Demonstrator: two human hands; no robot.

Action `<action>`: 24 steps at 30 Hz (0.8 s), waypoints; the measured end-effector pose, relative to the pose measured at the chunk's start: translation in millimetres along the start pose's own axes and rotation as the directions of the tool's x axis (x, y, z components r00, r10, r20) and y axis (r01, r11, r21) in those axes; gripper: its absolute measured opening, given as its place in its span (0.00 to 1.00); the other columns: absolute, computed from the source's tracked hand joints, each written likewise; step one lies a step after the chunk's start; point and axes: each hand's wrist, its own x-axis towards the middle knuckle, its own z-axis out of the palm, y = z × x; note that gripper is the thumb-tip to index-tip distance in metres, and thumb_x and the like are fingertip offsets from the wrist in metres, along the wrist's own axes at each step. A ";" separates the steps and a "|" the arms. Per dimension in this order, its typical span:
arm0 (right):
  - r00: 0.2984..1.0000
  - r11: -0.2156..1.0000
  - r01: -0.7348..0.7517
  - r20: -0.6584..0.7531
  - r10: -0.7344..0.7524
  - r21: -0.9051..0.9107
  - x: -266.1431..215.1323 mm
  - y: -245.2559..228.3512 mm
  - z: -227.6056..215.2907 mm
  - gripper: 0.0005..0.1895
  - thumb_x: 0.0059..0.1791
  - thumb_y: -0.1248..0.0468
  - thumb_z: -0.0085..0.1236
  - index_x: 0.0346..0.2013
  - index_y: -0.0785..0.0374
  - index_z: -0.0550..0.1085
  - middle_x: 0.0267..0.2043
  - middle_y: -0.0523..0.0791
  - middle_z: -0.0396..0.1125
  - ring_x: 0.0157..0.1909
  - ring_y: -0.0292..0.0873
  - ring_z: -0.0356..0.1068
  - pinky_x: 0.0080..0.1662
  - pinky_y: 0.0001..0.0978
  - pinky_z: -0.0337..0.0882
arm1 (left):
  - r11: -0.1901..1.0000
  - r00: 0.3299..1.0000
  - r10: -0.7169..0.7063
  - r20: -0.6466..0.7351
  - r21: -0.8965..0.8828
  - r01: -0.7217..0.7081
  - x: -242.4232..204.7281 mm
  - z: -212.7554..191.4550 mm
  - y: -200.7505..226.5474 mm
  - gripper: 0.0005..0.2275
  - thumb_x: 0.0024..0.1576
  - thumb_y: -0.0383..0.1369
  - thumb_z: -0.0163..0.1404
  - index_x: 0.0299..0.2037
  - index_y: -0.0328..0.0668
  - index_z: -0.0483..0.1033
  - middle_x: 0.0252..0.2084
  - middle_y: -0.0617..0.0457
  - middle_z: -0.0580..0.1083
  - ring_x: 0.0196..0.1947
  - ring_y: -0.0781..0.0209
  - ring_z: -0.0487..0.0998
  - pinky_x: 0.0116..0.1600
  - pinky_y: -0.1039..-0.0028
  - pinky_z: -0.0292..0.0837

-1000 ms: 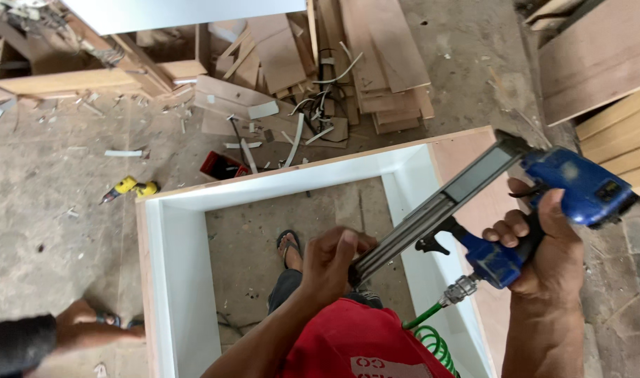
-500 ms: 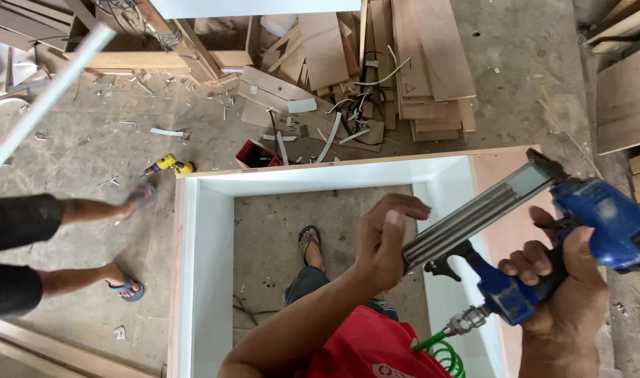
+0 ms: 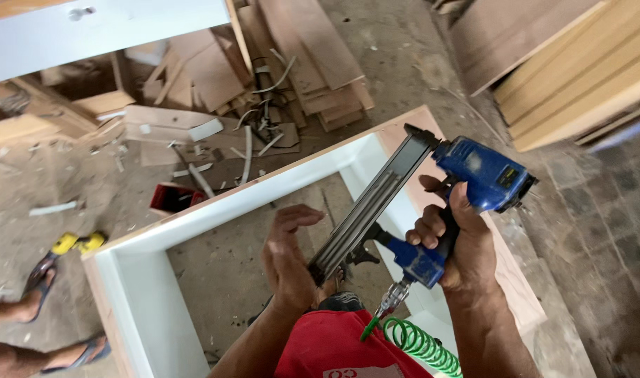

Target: The person constructs a wooden cabinet by fastening wood panels together using a pneumatic nail gun and then smoothing the exterior edges with a hand-held grinder.

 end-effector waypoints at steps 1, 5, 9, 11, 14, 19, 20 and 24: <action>1.000 1.000 0.010 -0.013 -0.010 -0.002 -0.1 -1.8 -0.7 0.30 0.54 0.42 0.53 0.56 0.65 0.71 0.15 0.38 0.47 0.15 0.37 0.53 0.31 0.40 0.69 | 1.000 1.000 -0.005 0.009 -0.013 0.005 0.4 -1.8 0.2 0.30 0.71 0.47 0.19 0.43 0.34 0.76 0.43 0.40 0.74 0.47 0.45 0.75 0.57 0.57 0.67; 0.999 0.999 0.032 -0.033 -0.033 -0.034 -1.1 -1.8 -3.6 0.29 0.54 0.41 0.53 0.56 0.63 0.71 0.16 0.37 0.46 0.15 0.35 0.52 0.31 0.37 0.69 | 1.000 1.000 -0.020 -0.006 0.003 0.020 -4.0 -7.6 -12.1 0.30 0.72 0.45 0.19 0.41 0.27 0.73 0.43 0.35 0.72 0.49 0.42 0.72 0.64 0.55 0.64; 0.990 1.000 0.003 -0.142 -0.005 -0.014 -10.3 -3.8 20.5 0.27 0.53 0.44 0.55 0.53 0.64 0.74 0.18 0.36 0.45 0.17 0.31 0.48 0.29 0.25 0.58 | 0.994 0.994 -0.107 -0.001 0.022 0.107 8.6 -25.4 11.9 0.32 0.69 0.59 0.21 0.42 0.43 0.74 0.45 0.48 0.75 0.50 0.54 0.77 0.55 0.60 0.75; 0.998 1.000 0.005 -0.070 -0.005 0.005 -13.3 -1.0 22.5 0.28 0.52 0.44 0.59 0.55 0.64 0.74 0.18 0.35 0.49 0.18 0.30 0.52 0.31 0.24 0.61 | 0.998 0.998 -0.054 -0.026 -0.028 0.053 12.1 -30.3 13.2 0.27 0.70 0.53 0.23 0.43 0.44 0.74 0.45 0.48 0.75 0.49 0.54 0.77 0.55 0.60 0.75; 0.999 1.000 0.011 -0.037 -0.010 0.018 -17.8 3.8 20.8 0.32 0.51 0.44 0.65 0.58 0.64 0.73 0.19 0.35 0.54 0.20 0.30 0.57 0.33 0.25 0.65 | 0.994 0.998 -0.038 -0.042 -0.106 0.034 12.5 -36.7 18.3 0.23 0.72 0.47 0.27 0.44 0.43 0.75 0.45 0.48 0.75 0.48 0.53 0.77 0.54 0.59 0.75; 0.993 0.999 0.036 -0.108 -0.037 -0.015 -31.8 3.3 20.3 0.31 0.51 0.42 0.65 0.56 0.62 0.72 0.18 0.35 0.55 0.19 0.31 0.59 0.33 0.27 0.67 | 0.979 0.993 -0.114 0.003 -0.167 0.113 9.2 -39.9 17.2 0.25 0.71 0.49 0.27 0.44 0.40 0.75 0.46 0.45 0.74 0.48 0.50 0.76 0.54 0.57 0.75; 0.990 0.999 0.044 -0.131 -0.045 -0.011 -36.4 3.8 17.8 0.31 0.52 0.43 0.63 0.58 0.62 0.72 0.19 0.36 0.55 0.20 0.32 0.58 0.34 0.28 0.66 | 0.976 0.991 -0.131 0.021 -0.175 0.132 8.0 -39.0 15.2 0.26 0.71 0.50 0.26 0.45 0.40 0.75 0.47 0.45 0.74 0.48 0.51 0.77 0.53 0.58 0.75; 0.988 0.998 0.003 -0.151 -0.012 -0.060 -60.1 32.7 9.9 0.29 0.57 0.44 0.53 0.59 0.67 0.70 0.16 0.35 0.42 0.15 0.32 0.50 0.25 0.27 0.66 | 0.976 0.986 -0.145 0.078 -0.152 0.156 5.1 1.7 -0.8 0.36 0.66 0.66 0.26 0.47 0.39 0.74 0.46 0.47 0.73 0.46 0.55 0.76 0.52 0.64 0.74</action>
